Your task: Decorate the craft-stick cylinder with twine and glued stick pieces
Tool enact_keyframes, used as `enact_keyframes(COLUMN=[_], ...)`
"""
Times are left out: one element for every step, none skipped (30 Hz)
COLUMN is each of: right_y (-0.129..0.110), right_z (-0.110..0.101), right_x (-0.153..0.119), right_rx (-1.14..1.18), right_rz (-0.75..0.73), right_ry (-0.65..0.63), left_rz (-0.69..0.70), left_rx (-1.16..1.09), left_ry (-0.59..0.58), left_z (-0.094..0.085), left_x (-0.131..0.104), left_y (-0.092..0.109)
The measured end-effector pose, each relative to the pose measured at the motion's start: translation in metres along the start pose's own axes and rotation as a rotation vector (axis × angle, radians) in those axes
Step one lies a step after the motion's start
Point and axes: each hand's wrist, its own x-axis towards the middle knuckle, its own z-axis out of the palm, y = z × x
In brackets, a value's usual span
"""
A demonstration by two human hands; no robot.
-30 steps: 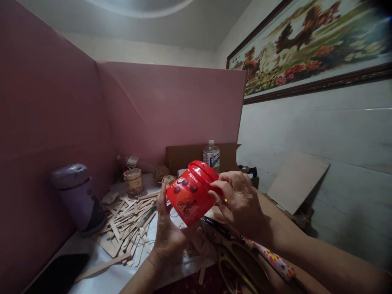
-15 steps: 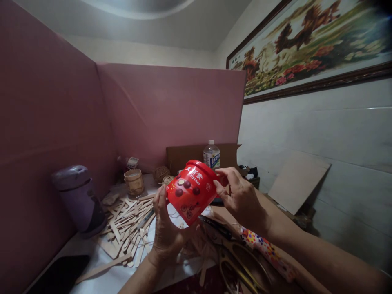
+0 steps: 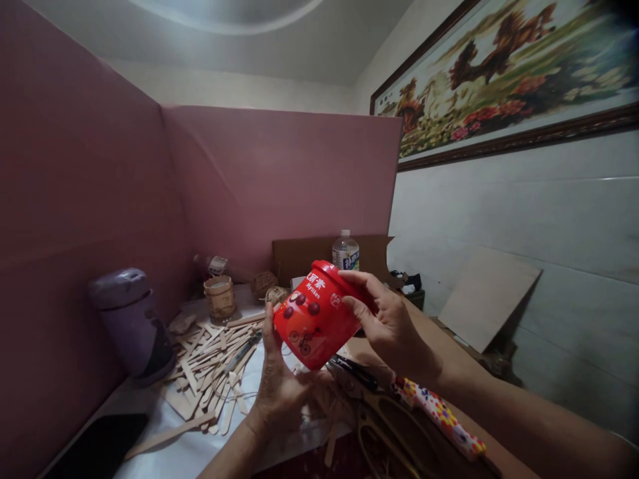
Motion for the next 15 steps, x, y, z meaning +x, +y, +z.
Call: enact_keyframes(right_y=[0.001,0.001,0.001,0.0,-0.002,-0.004,-0.006,-0.008,-0.011,-0.012,-0.013,-0.014,-0.014,-0.014,-0.014], right_z=[-0.001,-0.002,-0.003,-0.005,-0.006,-0.007,-0.007,-0.007,-0.006,-0.005,-0.004,-0.002,0.0,0.002,0.004], right_x=[0.002,0.003,0.005,0.005,0.006,0.005,0.004,0.003,0.002,0.0,-0.001,-0.002,-0.003,-0.002,-0.001], right_rx=[0.01,0.019,0.029,0.029,0.016,-0.016,-0.064,-0.12,-0.178,-0.225,-0.257,-0.275,-0.281,-0.277,-0.267], right_rz=[0.002,-0.002,-0.009,-0.025,-0.055,-0.098,-0.158,-0.231,-0.308,-0.377,-0.428,-0.458,-0.463,-0.454,-0.44], right_ry=[-0.003,-0.013,-0.03,-0.055,-0.078,-0.105,-0.129,-0.145,-0.156,-0.165,-0.171,-0.171,-0.165,-0.161,-0.154], left_rz=[-0.007,-0.014,-0.022,-0.026,-0.029,-0.026,-0.022,-0.018,-0.019,-0.042,-0.07,-0.11,-0.152,-0.184,-0.204], left_rx=[-0.025,-0.043,-0.053,-0.048,-0.033,-0.02,-0.013,-0.02,-0.047,-0.087,-0.137,-0.184,-0.224,-0.25,-0.258], left_ry=[-0.02,-0.036,-0.039,-0.034,-0.028,-0.019,-0.017,-0.026,-0.043,-0.066,-0.085,-0.093,-0.102,-0.102,-0.097], left_z=[-0.001,-0.003,-0.004,-0.005,-0.006,-0.006,-0.006,-0.005,-0.003,-0.002,0.0,0.002,0.003,0.004,0.005], left_x=[0.0,0.001,0.002,0.003,0.004,0.005,0.006,0.006,0.007,0.006,0.006,0.006,0.005,0.005,0.006], left_y=[0.001,0.002,0.002,0.003,0.004,0.005,0.005,0.006,0.007,0.009,0.01,0.012,0.014,0.016,0.019])
